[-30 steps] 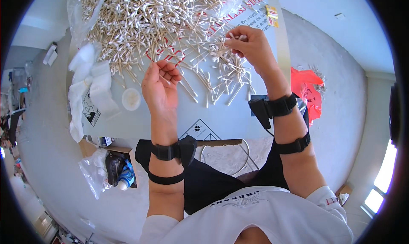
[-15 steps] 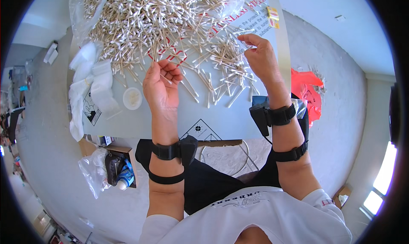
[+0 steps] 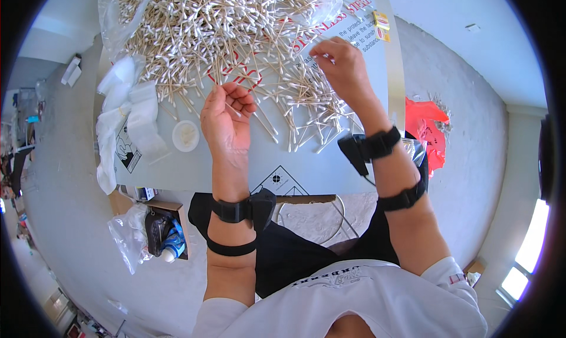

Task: Sorting and packing cotton swabs into containers at a workspace.

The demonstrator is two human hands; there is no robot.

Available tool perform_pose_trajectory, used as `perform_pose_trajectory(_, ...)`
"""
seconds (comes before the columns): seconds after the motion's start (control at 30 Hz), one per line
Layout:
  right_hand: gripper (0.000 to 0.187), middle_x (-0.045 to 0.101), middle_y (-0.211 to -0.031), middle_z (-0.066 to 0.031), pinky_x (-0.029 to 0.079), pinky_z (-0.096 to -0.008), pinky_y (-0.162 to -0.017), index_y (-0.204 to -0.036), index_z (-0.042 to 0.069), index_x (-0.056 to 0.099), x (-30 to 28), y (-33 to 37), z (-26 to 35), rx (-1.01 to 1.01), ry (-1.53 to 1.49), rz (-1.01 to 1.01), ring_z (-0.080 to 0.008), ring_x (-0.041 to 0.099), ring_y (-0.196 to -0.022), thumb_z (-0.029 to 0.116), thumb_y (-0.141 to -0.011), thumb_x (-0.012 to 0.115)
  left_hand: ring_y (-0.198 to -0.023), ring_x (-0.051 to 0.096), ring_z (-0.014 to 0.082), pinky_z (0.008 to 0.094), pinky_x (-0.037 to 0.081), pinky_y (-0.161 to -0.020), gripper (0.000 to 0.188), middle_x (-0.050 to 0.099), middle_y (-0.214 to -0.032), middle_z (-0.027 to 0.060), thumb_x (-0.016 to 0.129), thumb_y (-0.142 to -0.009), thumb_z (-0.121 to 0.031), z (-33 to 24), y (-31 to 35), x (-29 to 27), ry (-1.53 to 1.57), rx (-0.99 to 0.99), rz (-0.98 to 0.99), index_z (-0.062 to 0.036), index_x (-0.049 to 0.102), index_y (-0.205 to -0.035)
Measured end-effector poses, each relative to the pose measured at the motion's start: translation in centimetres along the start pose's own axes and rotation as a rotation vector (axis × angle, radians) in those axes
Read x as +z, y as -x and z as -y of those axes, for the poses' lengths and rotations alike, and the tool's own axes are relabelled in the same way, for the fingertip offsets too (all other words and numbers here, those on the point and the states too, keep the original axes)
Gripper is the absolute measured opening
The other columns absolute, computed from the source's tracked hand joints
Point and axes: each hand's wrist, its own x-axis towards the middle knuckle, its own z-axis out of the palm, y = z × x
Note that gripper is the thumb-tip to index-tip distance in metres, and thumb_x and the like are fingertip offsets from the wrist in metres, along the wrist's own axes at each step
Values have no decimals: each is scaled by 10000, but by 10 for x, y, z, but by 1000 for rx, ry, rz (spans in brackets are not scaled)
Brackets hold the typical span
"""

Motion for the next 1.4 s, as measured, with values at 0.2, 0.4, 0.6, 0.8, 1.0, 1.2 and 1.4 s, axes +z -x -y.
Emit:
perform_pose_trajectory(0.2, 124, 573, -879, -67, 495, -397, -780, -809, 147, 697, 19, -32, -15, -205, 273, 126, -269, 565, -988, 61, -770, 616, -695, 607, 215, 340, 501, -596, 269, 627, -803, 109, 474, -993, -250, 3, 3, 5, -6, -24, 35, -9, 586, -955)
perform_pose_trajectory(0.4, 50, 598, -720, -14, 459, -271, -584, -849, 23, 634, 10, -33, -10, 248, -271, -26, -112, 581, -680, 71, -835, 642, -693, 613, 218, 333, 499, -603, 269, 637, -809, 117, 476, -992, -243, 4, 3, 8, -8, -23, 63, -2, 589, -959)
perform_pose_trajectory(0.6, 75, 622, -673, -49, 454, -220, -491, -859, -15, 637, 24, 11, 72, 422, -656, 192, -68, 572, -582, 56, -844, 621, -727, 632, 203, 331, 509, -626, 289, 660, -867, 129, 471, -1000, -229, 11, 13, 26, -126, -40, 131, 30, 598, -1019)
perform_pose_trajectory(0.8, 108, 650, -722, -145, 515, -320, -576, -910, -22, 638, 58, 33, 97, 79, -440, 23, -242, 635, -600, 23, -815, 614, -661, 584, 86, 222, 444, -531, 258, 641, -828, 67, 469, -1007, -210, 20, 7, 22, -180, 35, -32, 10, 604, -1007)
perform_pose_trajectory(1.0, 189, 659, -894, -138, 506, -329, -632, -953, 24, 676, 42, -6, 67, -55, -197, -115, -267, 639, -707, 27, -766, 642, -506, 394, 57, 231, 304, -398, 260, 493, -678, -1, 474, -1004, -236, 1, 16, 20, -184, 63, 27, -22, 559, -883)
perform_pose_trajectory(1.2, 417, 625, -1019, -229, 469, -453, -904, -1033, 8, 606, 54, -58, 43, -11, 72, -74, -407, 557, -1030, 262, -717, 704, -497, 323, 84, 242, 284, -408, 257, 399, -639, -4, 455, -1004, -254, -7, 12, 14, 39, 200, -105, -37, 540, -897)
perform_pose_trajectory(1.4, 662, 635, -1040, -235, 484, -460, -896, -1176, -6, 467, 86, -84, 54, 69, 360, 48, -379, 603, -994, 359, -695, 737, -511, 345, 87, 240, 300, -426, 262, 428, -663, 6, 449, -1006, -259, -2, 7, 9, 67, 156, -78, -30, 537, -914)
